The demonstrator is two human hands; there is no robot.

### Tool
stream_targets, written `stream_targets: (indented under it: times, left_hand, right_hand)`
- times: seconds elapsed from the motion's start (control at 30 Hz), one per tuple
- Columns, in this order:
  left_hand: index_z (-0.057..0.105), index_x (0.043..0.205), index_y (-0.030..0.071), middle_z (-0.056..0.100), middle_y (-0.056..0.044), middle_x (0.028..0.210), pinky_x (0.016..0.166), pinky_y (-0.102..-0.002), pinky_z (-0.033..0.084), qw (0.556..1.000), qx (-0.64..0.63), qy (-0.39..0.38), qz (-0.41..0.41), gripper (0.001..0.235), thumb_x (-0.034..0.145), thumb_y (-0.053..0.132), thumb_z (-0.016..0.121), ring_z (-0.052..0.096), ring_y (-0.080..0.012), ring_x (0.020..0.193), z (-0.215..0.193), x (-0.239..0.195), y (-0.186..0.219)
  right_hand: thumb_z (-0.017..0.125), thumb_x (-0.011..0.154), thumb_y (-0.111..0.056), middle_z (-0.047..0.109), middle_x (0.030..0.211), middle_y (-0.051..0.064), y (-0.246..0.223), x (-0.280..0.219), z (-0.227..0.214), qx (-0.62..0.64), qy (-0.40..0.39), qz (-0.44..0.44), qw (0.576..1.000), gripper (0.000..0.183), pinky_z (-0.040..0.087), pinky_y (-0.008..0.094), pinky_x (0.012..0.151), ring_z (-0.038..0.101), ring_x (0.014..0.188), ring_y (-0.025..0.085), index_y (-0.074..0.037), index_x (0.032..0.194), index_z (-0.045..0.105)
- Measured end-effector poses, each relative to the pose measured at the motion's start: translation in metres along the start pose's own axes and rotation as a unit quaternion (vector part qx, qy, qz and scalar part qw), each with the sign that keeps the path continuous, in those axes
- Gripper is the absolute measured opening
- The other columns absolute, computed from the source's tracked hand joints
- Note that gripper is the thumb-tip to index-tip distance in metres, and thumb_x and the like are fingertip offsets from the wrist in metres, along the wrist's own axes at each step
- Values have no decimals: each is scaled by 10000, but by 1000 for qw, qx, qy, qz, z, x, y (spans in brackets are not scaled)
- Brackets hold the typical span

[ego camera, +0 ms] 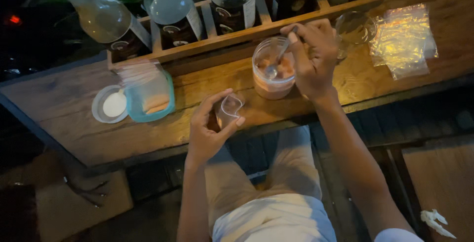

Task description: The person scoops a light-colored powder from a large container into several small plastic bags using a spoon.

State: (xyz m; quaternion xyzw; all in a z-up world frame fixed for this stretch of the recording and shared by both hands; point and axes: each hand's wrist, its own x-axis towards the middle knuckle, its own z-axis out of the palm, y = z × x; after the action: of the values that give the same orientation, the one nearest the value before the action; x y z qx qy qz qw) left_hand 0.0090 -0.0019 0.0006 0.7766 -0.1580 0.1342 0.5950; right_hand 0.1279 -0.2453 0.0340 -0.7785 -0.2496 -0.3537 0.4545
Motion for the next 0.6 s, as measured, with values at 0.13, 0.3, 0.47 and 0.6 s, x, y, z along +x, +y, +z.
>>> stream_targets:
  times: [0.13, 0.3, 0.47, 0.6]
  left_hand:
    - [600, 1463, 63, 691, -104, 1306, 996, -280, 581, 1000, -16, -9, -3, 563, 963, 180, 831, 699, -194, 1161, 0, 0, 1]
    - [616, 1446, 89, 697, -83, 1286, 978, -281, 576, 1000, 14, -3, -9, 540, 966, 210, 832, 703, -183, 1134, 0, 1, 4]
    - [598, 1462, 66, 687, -120, 1347, 1053, -285, 590, 1000, -15, -5, -2, 578, 950, 172, 844, 713, -194, 1194, 0, 1, -2]
    - [628, 1431, 71, 712, -99, 1329, 1040, -301, 609, 1000, -11, 6, -24, 557, 939, 197, 855, 733, -197, 1182, 0, 2, 2]
  right_hand:
    - [546, 1152, -93, 653, 904, 97, 6, -4, 0, -9, -18, -10, 1000, 264, 362, 418, 900, 495, 977, 266, 27, 1116, 778]
    - [585, 1129, -82, 668, 909, 80, 6, -6, 1, -16, -14, 4, 1000, 234, 364, 432, 938, 552, 992, 264, 0, 1091, 801]
    - [558, 1136, -108, 698, 950, 96, 7, -5, 0, -11, -27, 6, 1000, 257, 363, 444, 956, 560, 1000, 262, -3, 1104, 791]
    - [573, 1141, -129, 679, 971, 69, 1, -5, 2, 14, -21, 47, 999, 258, 371, 431, 996, 558, 1051, 244, -12, 1070, 791]
